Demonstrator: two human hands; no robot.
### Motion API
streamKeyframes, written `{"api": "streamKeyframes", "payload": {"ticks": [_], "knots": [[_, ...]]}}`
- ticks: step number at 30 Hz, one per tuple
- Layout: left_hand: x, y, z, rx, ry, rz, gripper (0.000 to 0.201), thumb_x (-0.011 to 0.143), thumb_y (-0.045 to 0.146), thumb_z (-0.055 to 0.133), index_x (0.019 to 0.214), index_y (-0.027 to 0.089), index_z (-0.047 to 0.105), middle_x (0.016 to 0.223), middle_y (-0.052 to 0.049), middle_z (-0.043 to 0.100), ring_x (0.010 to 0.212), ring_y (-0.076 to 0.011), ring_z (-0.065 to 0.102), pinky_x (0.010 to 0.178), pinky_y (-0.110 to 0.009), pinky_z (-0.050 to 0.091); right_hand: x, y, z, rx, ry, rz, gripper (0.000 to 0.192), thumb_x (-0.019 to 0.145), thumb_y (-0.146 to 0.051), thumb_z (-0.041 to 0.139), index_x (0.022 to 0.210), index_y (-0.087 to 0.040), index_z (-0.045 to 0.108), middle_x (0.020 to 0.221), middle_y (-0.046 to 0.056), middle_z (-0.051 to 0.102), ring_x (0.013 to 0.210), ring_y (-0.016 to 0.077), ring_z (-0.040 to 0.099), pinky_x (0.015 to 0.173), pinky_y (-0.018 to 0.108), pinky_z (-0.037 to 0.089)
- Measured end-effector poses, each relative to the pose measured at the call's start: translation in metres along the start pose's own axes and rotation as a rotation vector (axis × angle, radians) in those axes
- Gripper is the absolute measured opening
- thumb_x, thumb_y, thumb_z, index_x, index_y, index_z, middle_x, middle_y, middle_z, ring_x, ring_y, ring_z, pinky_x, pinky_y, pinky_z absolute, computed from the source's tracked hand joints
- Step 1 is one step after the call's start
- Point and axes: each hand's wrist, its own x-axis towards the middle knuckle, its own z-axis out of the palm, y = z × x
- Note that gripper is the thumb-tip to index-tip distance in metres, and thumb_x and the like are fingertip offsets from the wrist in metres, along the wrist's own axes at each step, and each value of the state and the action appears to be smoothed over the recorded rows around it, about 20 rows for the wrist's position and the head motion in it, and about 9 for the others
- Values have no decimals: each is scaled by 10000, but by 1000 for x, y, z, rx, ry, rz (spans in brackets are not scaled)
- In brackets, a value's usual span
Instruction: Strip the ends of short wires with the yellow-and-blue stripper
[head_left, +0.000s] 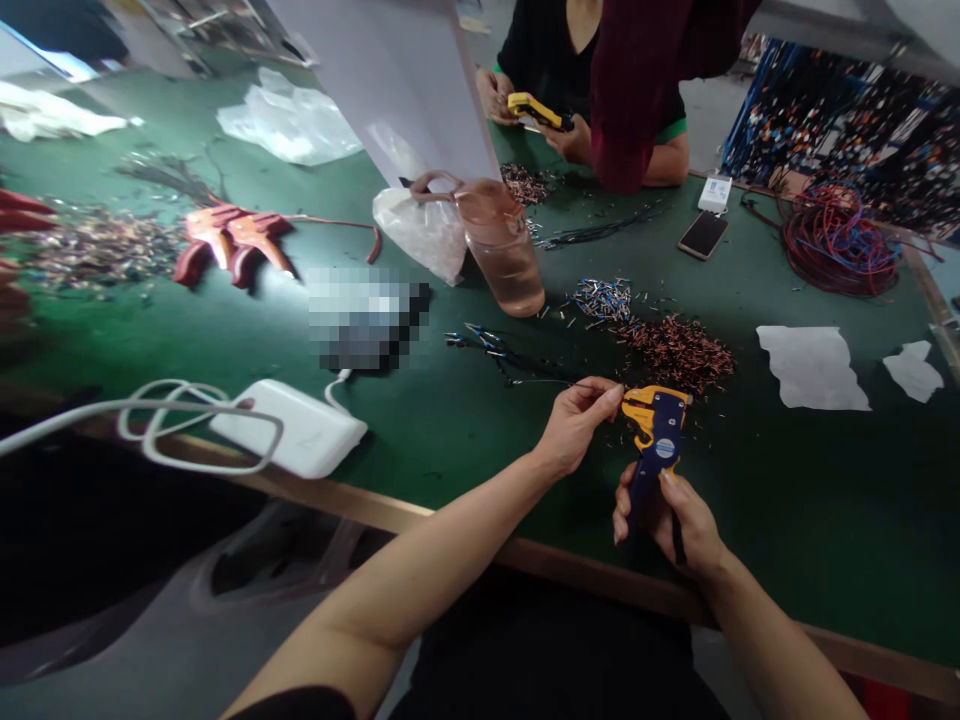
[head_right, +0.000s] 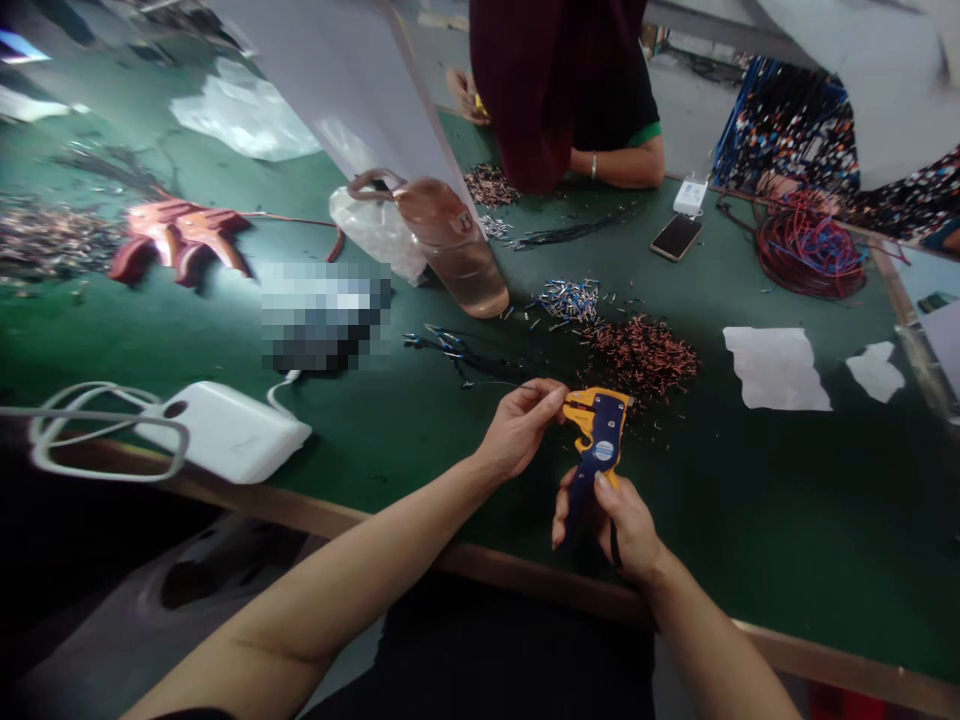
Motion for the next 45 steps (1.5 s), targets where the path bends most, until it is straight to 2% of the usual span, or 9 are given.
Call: {"api": "streamKeyframes", "payload": {"ticks": [10, 15, 17, 19, 21, 24, 30, 38, 45], "knots": [[0, 3, 0, 5, 2, 14, 298, 619, 414, 820, 655, 162, 664, 643, 17, 605, 549, -69, 471, 559, -219, 394, -1, 2, 1, -35, 94, -22, 420, 799, -560, 660, 832, -143, 623, 582, 1, 607, 446, 137, 563, 467, 265, 433], [2, 2, 0, 14, 35, 20, 269, 621, 385, 822, 666, 162, 678, 612, 25, 589, 542, -67, 468, 541, -212, 386, 1, 2, -2, -24, 191, -59, 392, 829, -549, 626, 761, -164, 597, 487, -45, 534, 324, 90, 438, 355, 212, 324], [3, 1, 0, 33, 69, 24, 261, 622, 376, 821, 672, 160, 682, 623, 21, 602, 541, -67, 470, 537, -212, 388, 3, 2, -3, -56, 188, -88, 390, 802, -552, 657, 830, -164, 627, 577, -6, 609, 422, 133, 542, 430, 258, 425], [4, 1, 0, 46, 117, 43, 253, 630, 370, 815, 674, 160, 681, 625, 21, 608, 544, -67, 472, 542, -211, 394, 3, 3, -4, -106, 185, -130, 414, 787, -548, 676, 949, -169, 646, 769, 49, 687, 624, 195, 646, 611, 335, 517], [5, 2, 0, 42, 156, 70, 250, 638, 369, 809, 669, 161, 674, 601, 29, 593, 544, -65, 470, 546, -205, 396, 4, 3, -6, -185, 214, -178, 421, 810, -537, 658, 1040, -186, 640, 913, 67, 698, 768, 223, 664, 754, 382, 517], [5, 3, 0, 41, 186, 91, 255, 635, 373, 809, 655, 162, 668, 565, 40, 563, 536, -64, 461, 540, -200, 390, 3, 3, -11, -381, 293, -263, 394, 849, -514, 623, 1083, -197, 632, 951, 63, 694, 820, 224, 650, 829, 394, 485], [1, 1, 2, 131, 213, 143, 239, 636, 366, 808, 658, 161, 687, 566, 38, 555, 539, -72, 453, 523, -207, 371, 2, 3, -9, -585, 390, -348, 354, 876, -496, 582, 1043, -191, 647, 975, 75, 688, 830, 228, 623, 835, 384, 469], [-9, -2, 8, 176, 120, 96, 218, 658, 355, 790, 635, 162, 693, 618, 16, 600, 543, -80, 481, 538, -220, 407, 1, 0, -6, -688, 401, -370, 256, 880, -432, 587, 944, -205, 688, 919, 64, 680, 887, 251, 599, 850, 369, 456], [-14, -2, 10, 159, 21, 46, 250, 646, 385, 796, 602, 163, 689, 602, 6, 604, 566, -93, 511, 562, -227, 437, 2, 1, -8, -713, 423, -383, 261, 892, -442, 570, 910, -206, 681, 862, 53, 651, 814, 230, 563, 840, 365, 445]]}}
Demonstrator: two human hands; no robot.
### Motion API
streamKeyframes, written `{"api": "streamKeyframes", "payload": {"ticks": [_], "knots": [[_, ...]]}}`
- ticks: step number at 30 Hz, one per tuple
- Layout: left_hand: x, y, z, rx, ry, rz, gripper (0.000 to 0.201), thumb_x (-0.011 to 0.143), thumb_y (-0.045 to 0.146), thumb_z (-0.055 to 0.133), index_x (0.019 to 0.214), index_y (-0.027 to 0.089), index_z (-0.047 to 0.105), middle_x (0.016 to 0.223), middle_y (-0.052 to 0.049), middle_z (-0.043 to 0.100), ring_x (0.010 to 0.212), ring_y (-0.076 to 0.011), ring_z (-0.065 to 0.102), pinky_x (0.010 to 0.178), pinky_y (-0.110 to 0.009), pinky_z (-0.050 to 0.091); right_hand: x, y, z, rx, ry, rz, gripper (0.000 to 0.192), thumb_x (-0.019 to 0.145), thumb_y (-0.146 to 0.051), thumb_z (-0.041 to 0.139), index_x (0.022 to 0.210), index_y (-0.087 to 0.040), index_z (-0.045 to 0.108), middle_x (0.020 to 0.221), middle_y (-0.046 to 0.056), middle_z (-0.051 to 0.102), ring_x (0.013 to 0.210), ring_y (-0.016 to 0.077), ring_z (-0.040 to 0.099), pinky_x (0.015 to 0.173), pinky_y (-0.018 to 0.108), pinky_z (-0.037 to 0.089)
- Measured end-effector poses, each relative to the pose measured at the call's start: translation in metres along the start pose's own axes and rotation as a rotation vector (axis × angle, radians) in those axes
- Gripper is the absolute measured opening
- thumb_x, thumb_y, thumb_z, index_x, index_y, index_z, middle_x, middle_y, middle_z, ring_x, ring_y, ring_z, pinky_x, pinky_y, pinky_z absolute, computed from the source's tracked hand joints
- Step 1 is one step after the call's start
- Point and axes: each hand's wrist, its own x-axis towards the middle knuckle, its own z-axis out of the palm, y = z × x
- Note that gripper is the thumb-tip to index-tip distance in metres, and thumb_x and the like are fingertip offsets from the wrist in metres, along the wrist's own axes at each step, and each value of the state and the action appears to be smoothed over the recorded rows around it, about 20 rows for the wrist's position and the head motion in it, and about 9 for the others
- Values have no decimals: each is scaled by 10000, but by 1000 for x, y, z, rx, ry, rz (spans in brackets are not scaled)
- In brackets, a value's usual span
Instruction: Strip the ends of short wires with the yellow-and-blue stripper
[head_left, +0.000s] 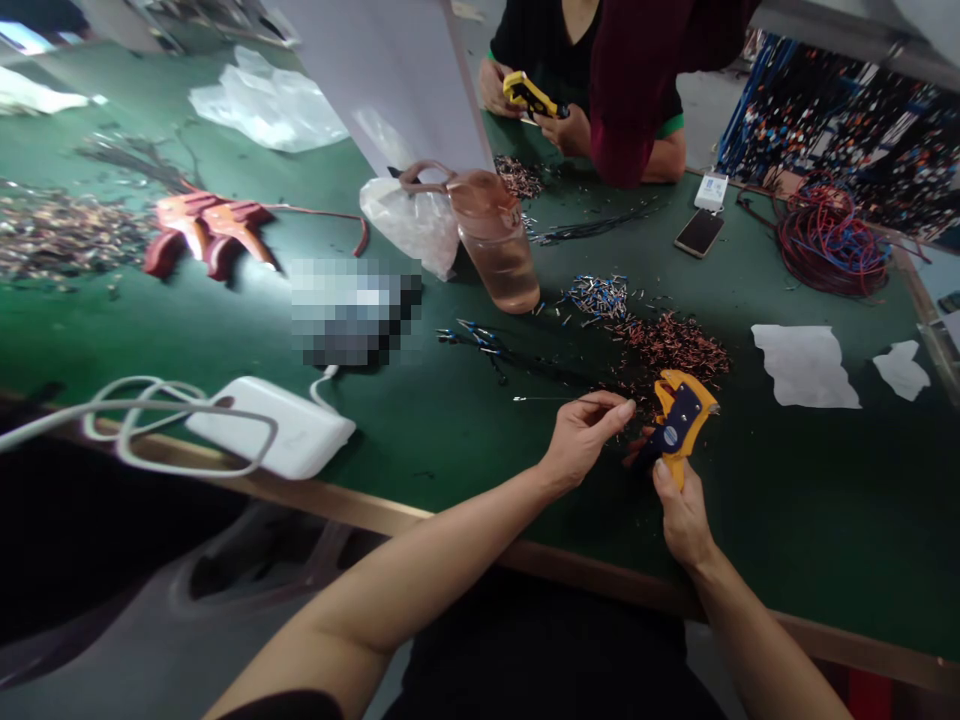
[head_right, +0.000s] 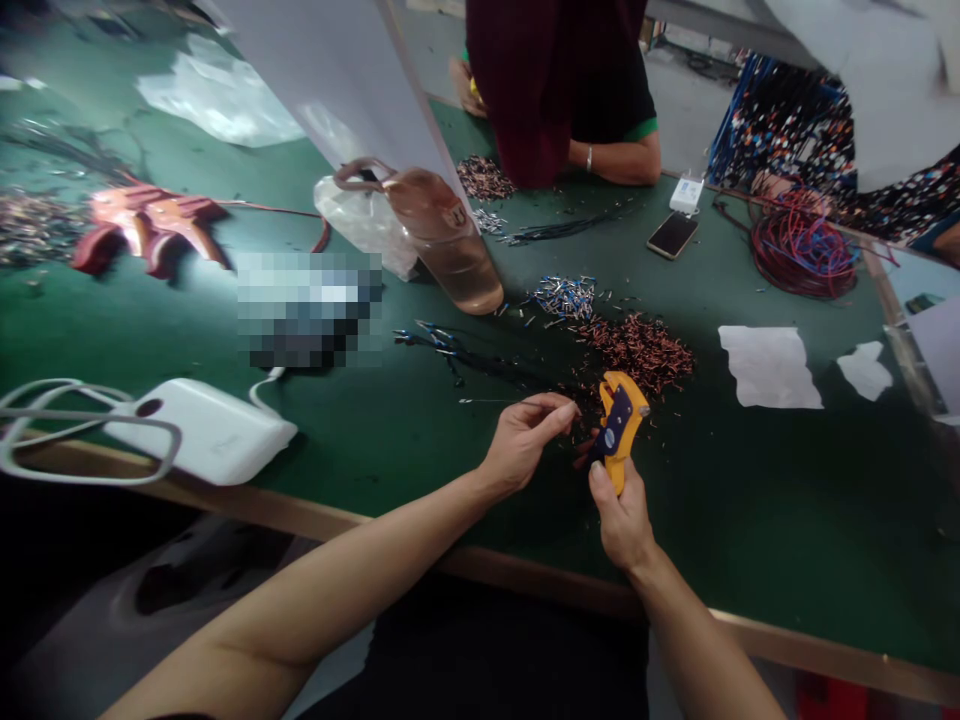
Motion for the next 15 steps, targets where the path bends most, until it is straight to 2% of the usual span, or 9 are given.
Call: {"api": "streamKeyframes", "payload": {"ticks": [6, 10, 15], "knots": [[-3, -1, -1, 29, -75, 40, 234, 667, 378, 786, 614, 167, 700, 672, -21, 641, 595, -108, 531, 563, -238, 453, 0, -1, 1, -29, 32, -28, 262, 904, -451, 555, 905, -210, 657, 784, 33, 632, 721, 204, 556, 745, 342, 460], [-3, -2, -2, 29, -105, 49, 216, 673, 361, 783, 621, 167, 704, 683, -22, 639, 606, -107, 533, 558, -231, 450, 0, -3, 5, 39, 70, -9, 336, 876, -524, 569, 912, -195, 625, 707, 20, 618, 614, 179, 564, 592, 318, 475], [-2, 0, -2, 36, -113, 61, 235, 669, 379, 787, 633, 161, 707, 684, -22, 648, 590, -102, 523, 559, -234, 448, -2, -3, 8, 145, 100, 92, 410, 844, -590, 575, 818, -181, 561, 531, -45, 525, 380, 103, 466, 377, 242, 373]]}}
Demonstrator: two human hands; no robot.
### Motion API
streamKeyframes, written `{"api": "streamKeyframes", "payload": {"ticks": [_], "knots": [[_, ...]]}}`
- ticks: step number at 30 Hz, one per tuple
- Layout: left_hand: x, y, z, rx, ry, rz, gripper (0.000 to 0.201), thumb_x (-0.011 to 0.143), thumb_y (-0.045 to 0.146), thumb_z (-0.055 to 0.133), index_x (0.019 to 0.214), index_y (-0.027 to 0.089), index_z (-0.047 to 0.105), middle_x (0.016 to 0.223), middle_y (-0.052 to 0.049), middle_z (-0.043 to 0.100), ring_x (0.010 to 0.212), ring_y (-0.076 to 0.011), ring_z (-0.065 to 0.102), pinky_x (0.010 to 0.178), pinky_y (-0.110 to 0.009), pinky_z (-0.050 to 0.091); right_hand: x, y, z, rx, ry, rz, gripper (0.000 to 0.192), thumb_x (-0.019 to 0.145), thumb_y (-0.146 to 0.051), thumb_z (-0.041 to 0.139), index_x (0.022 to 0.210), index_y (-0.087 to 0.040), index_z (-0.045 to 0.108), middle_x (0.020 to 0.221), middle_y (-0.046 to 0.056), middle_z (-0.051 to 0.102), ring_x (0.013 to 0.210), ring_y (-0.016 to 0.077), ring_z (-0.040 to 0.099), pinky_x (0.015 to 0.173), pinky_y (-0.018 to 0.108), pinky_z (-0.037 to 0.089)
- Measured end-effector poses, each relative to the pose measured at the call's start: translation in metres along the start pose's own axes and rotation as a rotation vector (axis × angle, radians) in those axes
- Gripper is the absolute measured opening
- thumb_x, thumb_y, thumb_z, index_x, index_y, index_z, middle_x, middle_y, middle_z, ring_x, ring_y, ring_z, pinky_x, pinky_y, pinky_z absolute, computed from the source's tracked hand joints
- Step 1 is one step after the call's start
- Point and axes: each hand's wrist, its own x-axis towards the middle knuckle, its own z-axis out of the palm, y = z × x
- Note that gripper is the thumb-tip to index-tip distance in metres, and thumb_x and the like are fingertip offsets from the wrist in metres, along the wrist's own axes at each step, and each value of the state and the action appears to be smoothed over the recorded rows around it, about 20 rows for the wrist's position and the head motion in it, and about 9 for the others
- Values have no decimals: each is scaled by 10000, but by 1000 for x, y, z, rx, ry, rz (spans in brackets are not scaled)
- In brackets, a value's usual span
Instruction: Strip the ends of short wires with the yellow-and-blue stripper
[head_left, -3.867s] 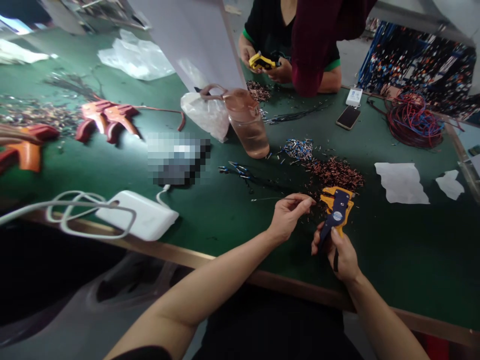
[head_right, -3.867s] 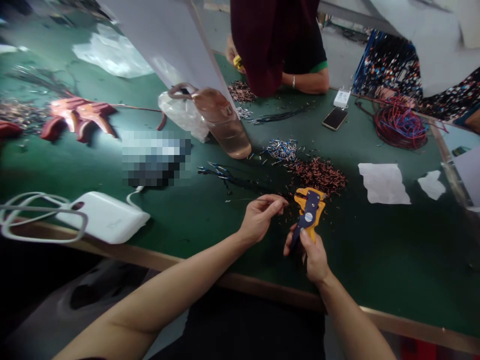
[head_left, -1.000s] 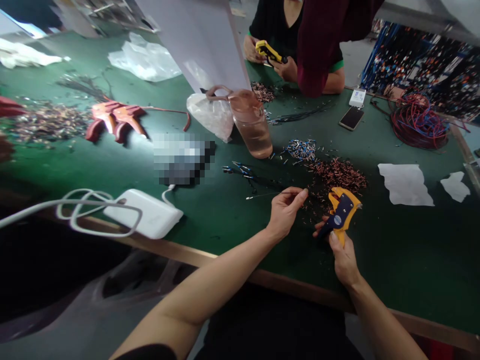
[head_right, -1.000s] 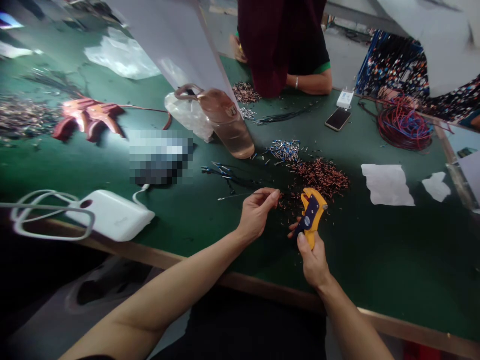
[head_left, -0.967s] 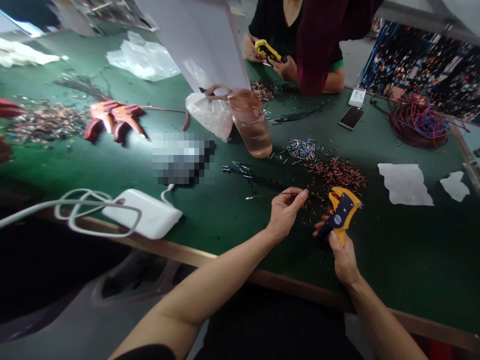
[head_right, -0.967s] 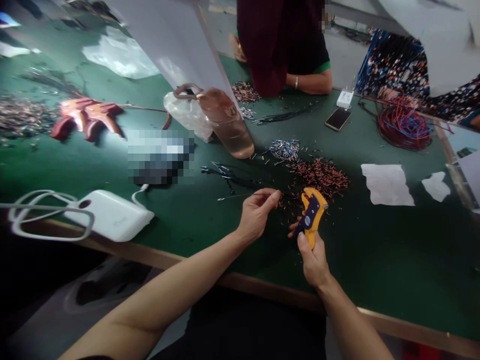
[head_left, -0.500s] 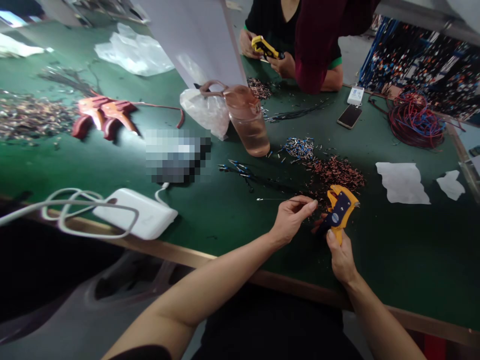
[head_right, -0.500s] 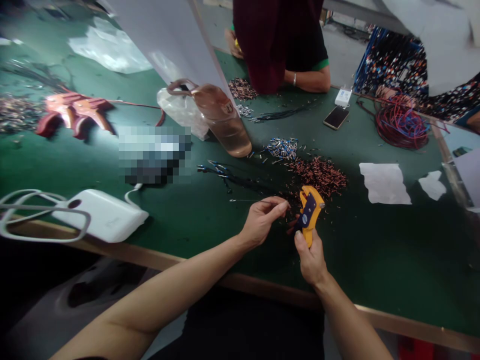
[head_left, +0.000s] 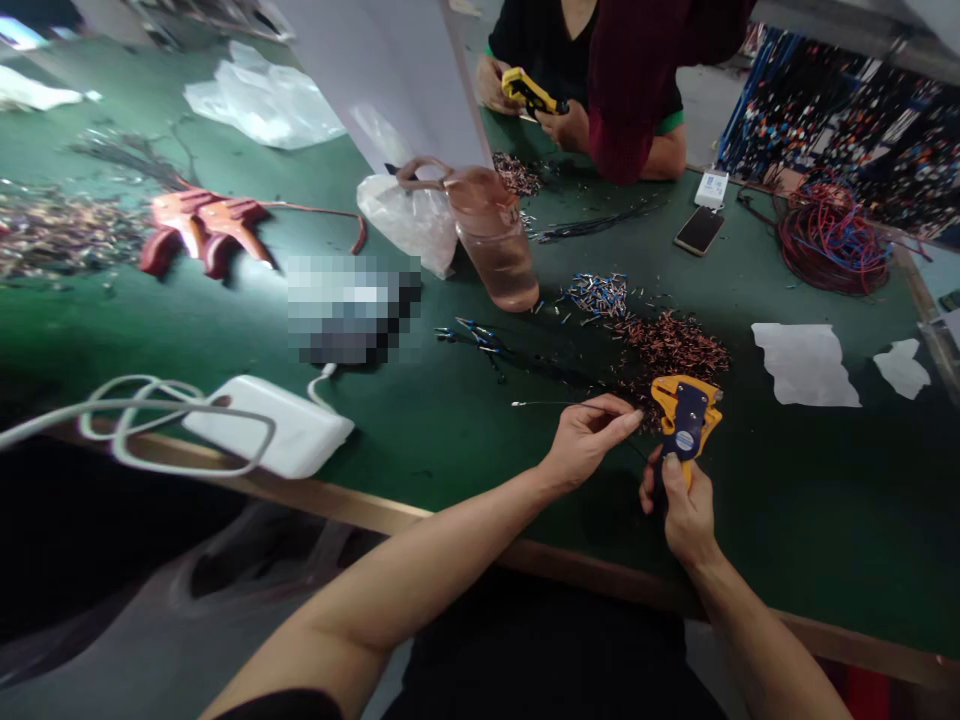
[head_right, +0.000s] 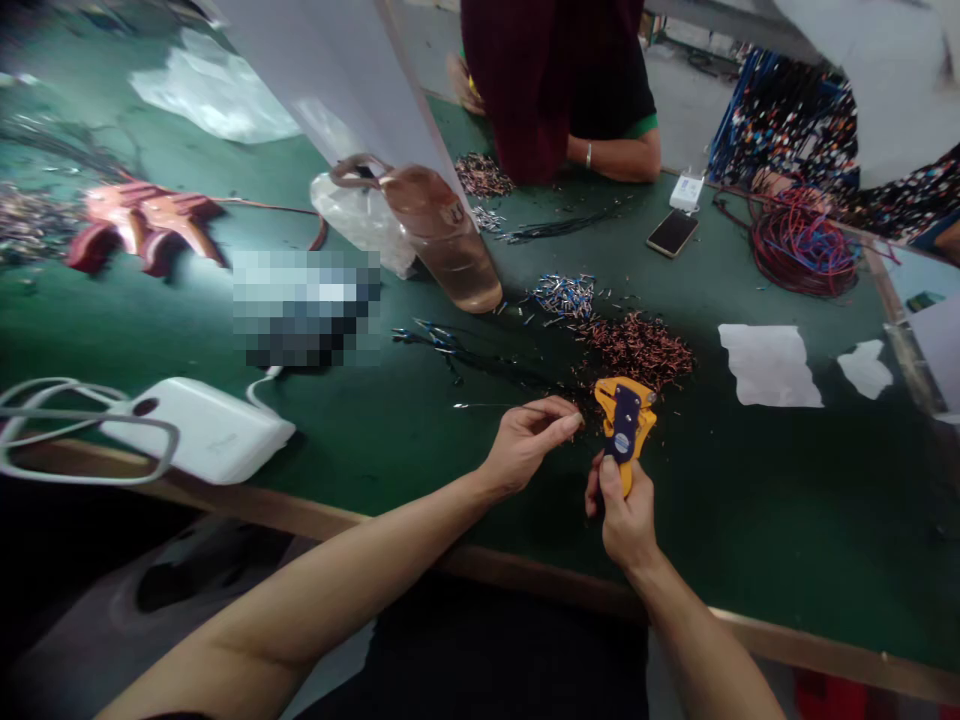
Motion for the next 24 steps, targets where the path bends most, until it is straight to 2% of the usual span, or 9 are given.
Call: {"api": "streamKeyframes", "payload": {"ticks": [3, 5, 9, 14, 24], "knots": [[1, 1, -1, -8, 11, 12, 237, 665, 375, 791, 624, 158, 703, 663, -17, 642, 593, -101, 525, 553, -228, 437, 1, 2, -2, 65, 23, 30, 407, 845, -582, 582, 819, -177, 550, 522, -61, 512, 360, 90, 449, 359, 221, 341], [2, 1, -2, -16, 32, 17, 235, 663, 366, 794, 608, 159, 698, 652, -13, 638, 603, -100, 529, 556, -222, 430, 3, 2, -4, 110, -12, 31, 377, 864, -550, 577, 856, -173, 570, 575, -42, 558, 417, 105, 505, 420, 238, 400], [8, -1, -6, -61, 129, -2, 227, 650, 364, 803, 625, 163, 700, 644, 0, 636, 575, -84, 513, 553, -215, 422, 5, 2, -8, 218, -171, 86, 367, 878, -523, 563, 998, -181, 617, 816, 42, 674, 688, 196, 650, 678, 343, 526], [18, 1, -11, -181, 232, -55, 263, 615, 384, 824, 665, 159, 698, 609, 13, 641, 539, -62, 495, 550, -200, 411, 4, -2, -8, 371, -341, 223, 398, 841, -519, 611, 1066, -192, 643, 929, 73, 694, 798, 239, 668, 777, 400, 534], [19, 3, -13, -200, 147, -70, 303, 603, 410, 829, 676, 150, 690, 609, 14, 633, 530, -65, 482, 550, -215, 399, -1, -11, -7, 515, -558, 269, 398, 869, -498, 589, 1078, -168, 668, 909, 82, 693, 780, 233, 667, 749, 373, 504]]}}
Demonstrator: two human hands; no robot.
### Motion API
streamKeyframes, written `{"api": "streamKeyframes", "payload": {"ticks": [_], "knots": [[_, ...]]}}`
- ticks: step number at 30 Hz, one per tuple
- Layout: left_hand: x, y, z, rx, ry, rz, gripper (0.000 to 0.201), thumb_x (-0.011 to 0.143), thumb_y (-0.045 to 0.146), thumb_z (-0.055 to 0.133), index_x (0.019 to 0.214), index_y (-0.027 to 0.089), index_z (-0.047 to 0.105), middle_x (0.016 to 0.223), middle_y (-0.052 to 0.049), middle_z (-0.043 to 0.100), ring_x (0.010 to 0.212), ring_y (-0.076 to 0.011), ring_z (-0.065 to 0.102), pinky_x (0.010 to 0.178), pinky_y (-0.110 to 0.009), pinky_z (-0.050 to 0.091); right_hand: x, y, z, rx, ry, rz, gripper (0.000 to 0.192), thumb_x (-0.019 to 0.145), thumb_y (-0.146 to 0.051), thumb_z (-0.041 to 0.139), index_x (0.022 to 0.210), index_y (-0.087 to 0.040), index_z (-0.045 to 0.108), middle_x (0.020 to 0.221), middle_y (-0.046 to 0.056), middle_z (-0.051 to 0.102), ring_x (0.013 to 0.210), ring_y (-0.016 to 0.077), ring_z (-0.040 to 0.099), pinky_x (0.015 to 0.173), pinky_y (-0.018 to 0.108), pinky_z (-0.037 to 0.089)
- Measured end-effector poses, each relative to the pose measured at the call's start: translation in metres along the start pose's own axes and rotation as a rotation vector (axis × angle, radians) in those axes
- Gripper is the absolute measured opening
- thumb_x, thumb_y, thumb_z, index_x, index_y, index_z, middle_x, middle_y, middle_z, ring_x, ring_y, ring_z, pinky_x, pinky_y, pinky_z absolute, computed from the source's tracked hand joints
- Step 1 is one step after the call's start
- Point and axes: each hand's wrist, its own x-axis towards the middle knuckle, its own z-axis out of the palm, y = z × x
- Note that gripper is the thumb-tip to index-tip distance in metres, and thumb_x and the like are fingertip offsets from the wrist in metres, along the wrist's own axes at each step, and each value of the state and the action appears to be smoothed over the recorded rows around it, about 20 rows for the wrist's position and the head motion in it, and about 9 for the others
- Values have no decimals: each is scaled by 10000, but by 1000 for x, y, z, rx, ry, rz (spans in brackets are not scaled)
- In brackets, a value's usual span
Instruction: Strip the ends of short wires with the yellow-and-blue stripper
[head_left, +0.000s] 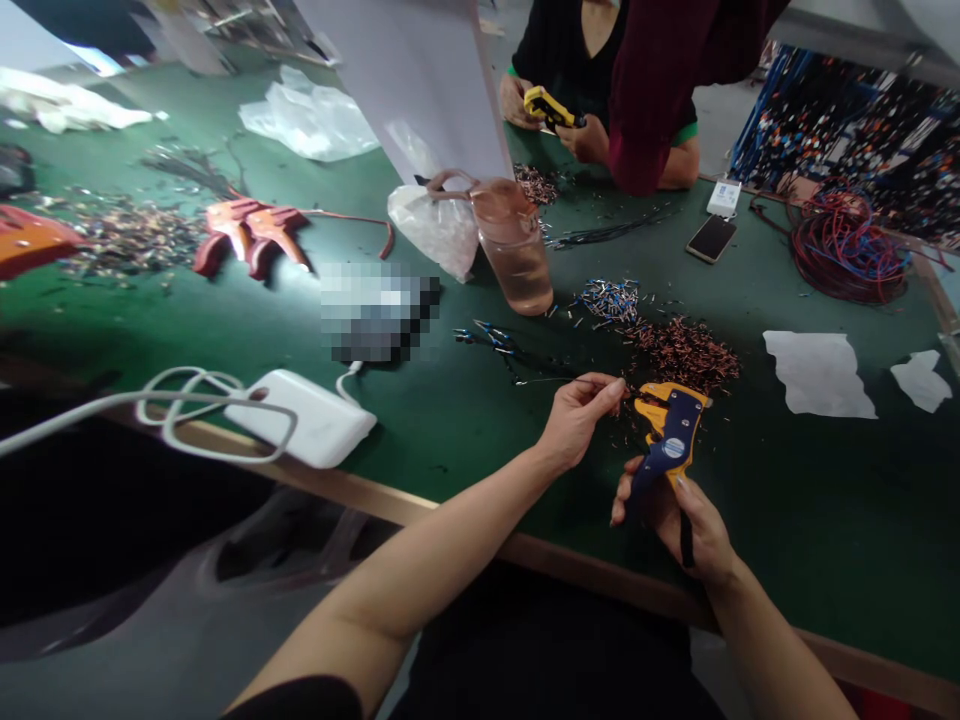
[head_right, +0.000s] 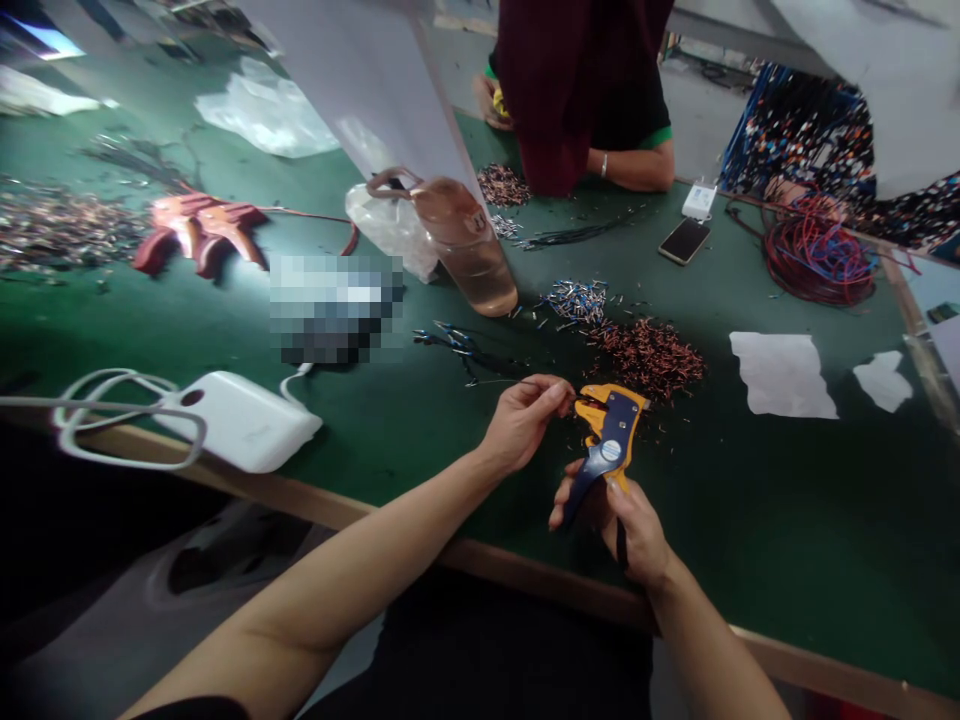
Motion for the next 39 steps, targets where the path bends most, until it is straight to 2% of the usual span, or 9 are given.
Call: {"api": "streamKeyframes", "payload": {"ticks": [10, 16, 18, 20, 22, 24, 29, 34, 39], "knots": [[-2, -1, 0, 23, -65, 22, 292, 633, 428, 813, 675, 164, 699, 620, 12, 628, 542, -71, 480, 573, -228, 397, -1, 3, 0, -25, 105, 40, 397, 839, -537, 626, 881, -143, 650, 631, 14, 625, 495, 141, 593, 515, 268, 453], [-3, -2, 0, 66, -64, 35, 277, 637, 412, 811, 657, 159, 698, 621, 7, 622, 565, -80, 498, 578, -230, 409, 0, 5, -2, -7, 185, 11, 392, 843, -551, 607, 788, -162, 597, 495, -45, 527, 323, 83, 422, 349, 206, 306], [-3, -3, 0, 84, -38, 24, 273, 631, 404, 813, 659, 157, 700, 603, 9, 617, 562, -81, 501, 570, -227, 408, 1, 4, -1, -19, 171, -7, 395, 820, -553, 637, 852, -159, 627, 577, -10, 597, 415, 119, 531, 419, 240, 408], [-1, -3, 0, 78, 11, 18, 267, 629, 397, 813, 670, 158, 703, 617, 7, 633, 550, -73, 493, 557, -217, 404, 2, 3, -1, -63, 169, -52, 438, 792, -558, 668, 974, -160, 649, 767, 50, 680, 629, 188, 650, 606, 319, 515], [0, -3, 0, 66, 68, 22, 262, 621, 387, 817, 672, 157, 703, 640, 4, 649, 544, -64, 487, 544, -207, 398, 2, 3, -2, -117, 196, -104, 460, 798, -558, 661, 1058, -178, 645, 921, 74, 695, 792, 232, 672, 770, 381, 523], [1, -3, 0, 61, 105, 24, 260, 609, 380, 823, 660, 156, 701, 631, 6, 645, 540, -62, 484, 532, -200, 394, 2, 4, -5, -187, 239, -149, 425, 829, -542, 633, 1084, -204, 637, 966, 66, 692, 832, 236, 667, 832, 399, 509], [0, -3, 2, 102, 139, 35, 262, 592, 380, 828, 659, 159, 704, 580, 18, 622, 529, -73, 489, 531, -209, 410, 1, 8, -9, -461, 350, -203, 403, 871, -521, 582, 1122, -206, 607, 987, 74, 699, 828, 236, 656, 873, 410, 485], [-5, -5, 5, 150, 131, 38, 254, 597, 377, 823, 642, 157, 704, 591, 19, 612, 539, -77, 494, 526, -210, 400, 0, 9, -9, -568, 349, -217, 391, 876, -530, 567, 1067, -196, 635, 983, 79, 695, 871, 242, 644, 886, 407, 484], [-13, -6, 9, 171, 50, 22, 249, 618, 374, 815, 616, 154, 697, 575, 25, 587, 530, -71, 477, 529, -207, 395, -1, 9, -11, -656, 341, -206, 347, 894, -516, 547, 989, -208, 676, 932, 60, 686, 878, 237, 613, 878, 379, 471]]}}
